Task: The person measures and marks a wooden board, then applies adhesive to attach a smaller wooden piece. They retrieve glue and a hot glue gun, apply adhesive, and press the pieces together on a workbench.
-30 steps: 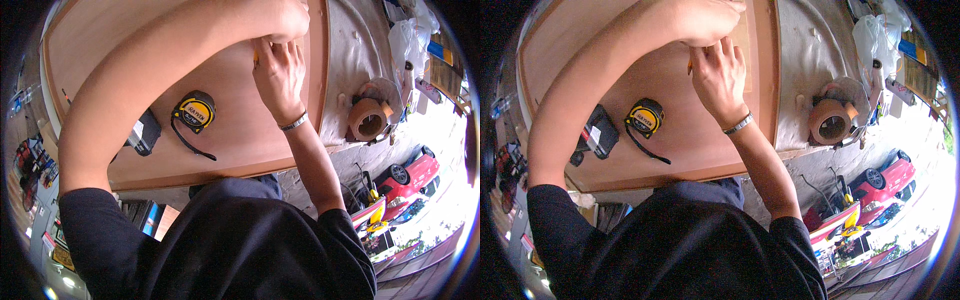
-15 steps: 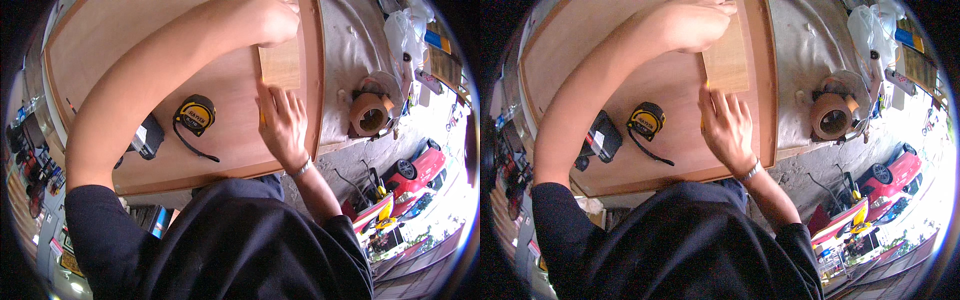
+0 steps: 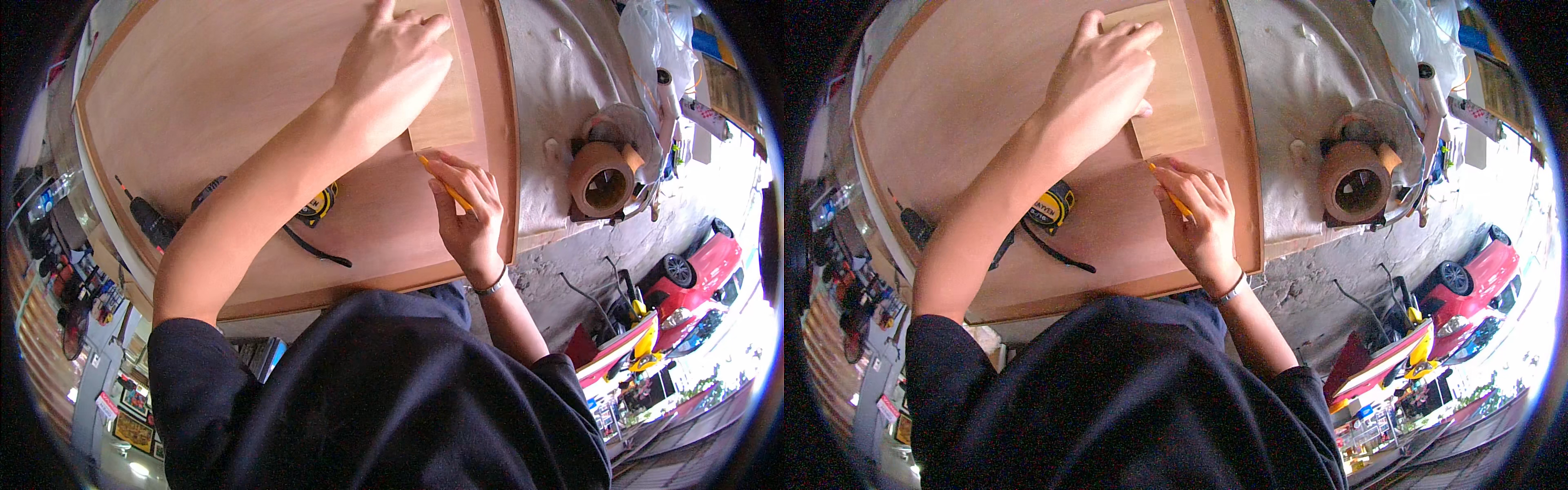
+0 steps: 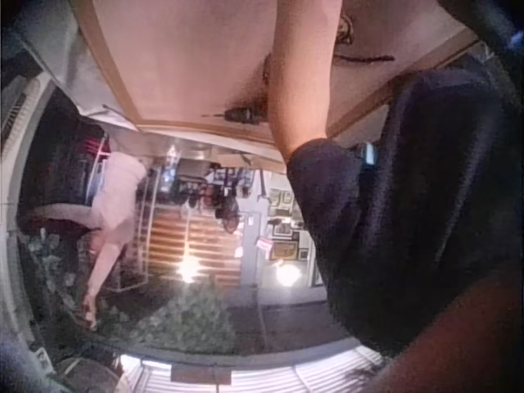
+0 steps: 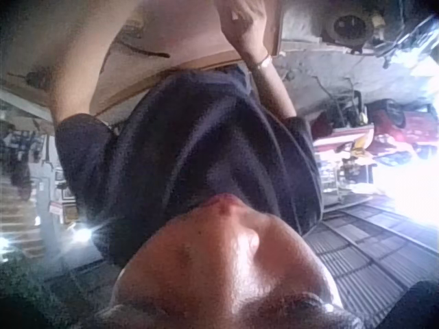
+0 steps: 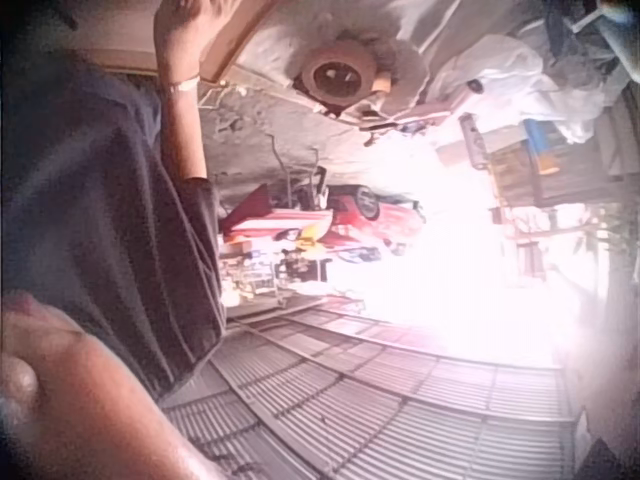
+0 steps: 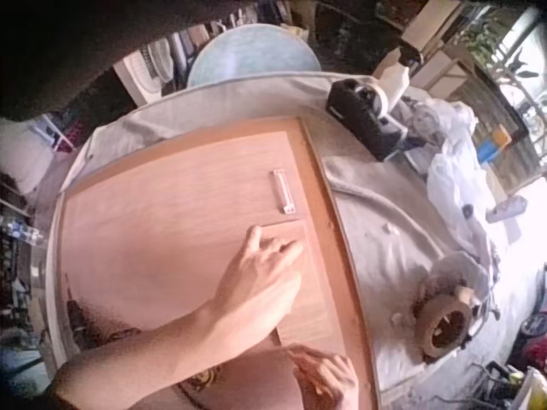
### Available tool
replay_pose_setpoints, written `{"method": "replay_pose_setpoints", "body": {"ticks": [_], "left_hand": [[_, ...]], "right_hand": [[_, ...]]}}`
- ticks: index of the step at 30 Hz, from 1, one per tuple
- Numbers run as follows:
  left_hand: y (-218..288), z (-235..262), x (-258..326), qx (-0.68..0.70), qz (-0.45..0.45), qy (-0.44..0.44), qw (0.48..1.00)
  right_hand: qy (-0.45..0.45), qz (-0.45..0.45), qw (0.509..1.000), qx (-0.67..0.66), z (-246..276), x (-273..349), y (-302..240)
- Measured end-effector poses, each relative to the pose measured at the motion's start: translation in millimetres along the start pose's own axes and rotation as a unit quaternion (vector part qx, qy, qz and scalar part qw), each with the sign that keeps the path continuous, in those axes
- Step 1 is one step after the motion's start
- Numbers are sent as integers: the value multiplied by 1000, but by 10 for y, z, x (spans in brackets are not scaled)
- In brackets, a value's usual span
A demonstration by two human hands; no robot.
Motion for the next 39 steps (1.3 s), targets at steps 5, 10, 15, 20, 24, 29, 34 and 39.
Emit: {"method": "replay_pose_setpoints", "body": {"ticks": [5, 10, 15, 20, 24, 29, 34, 39], "left_hand": [[-27, -121, 50, -22, 7, 101, 995], [-17, -149, 38, -6, 10, 81, 997], [-29, -155, 61, 25, 24, 65, 997], [13, -153, 143, 63, 56, 88, 993], [60, -159, 158, 98, 82, 128, 984], [28, -284, 175, 195, 184, 218, 938], [237, -373, 94, 185, 283, 291, 895], [405, -357, 43, 159, 324, 297, 884]], "right_hand": [[0, 14, 999, 36, 33, -34, 51], [43, 3, 993, 107, 292, 12, 372], [176, -24, 979, 98, 724, 7, 421], [71, -242, 968, -7, 909, -351, 604], [59, -139, 968, 201, 906, -700, 906], [71, -116, 976, 170, 903, -557, 660], [47, -72, 991, 106, 598, 39, 546], [-20, -102, 988, 116, 458, 376, 631]]}}
Point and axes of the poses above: each hand's wrist, its own x-axis away from the middle knuckle, its own z-axis out of the back of the hand, y = z × x, the point moved 3 cm from there along -x, towards the middle knuckle, and after that the axes turned 2 degrees about x, right-handed, at the moved point
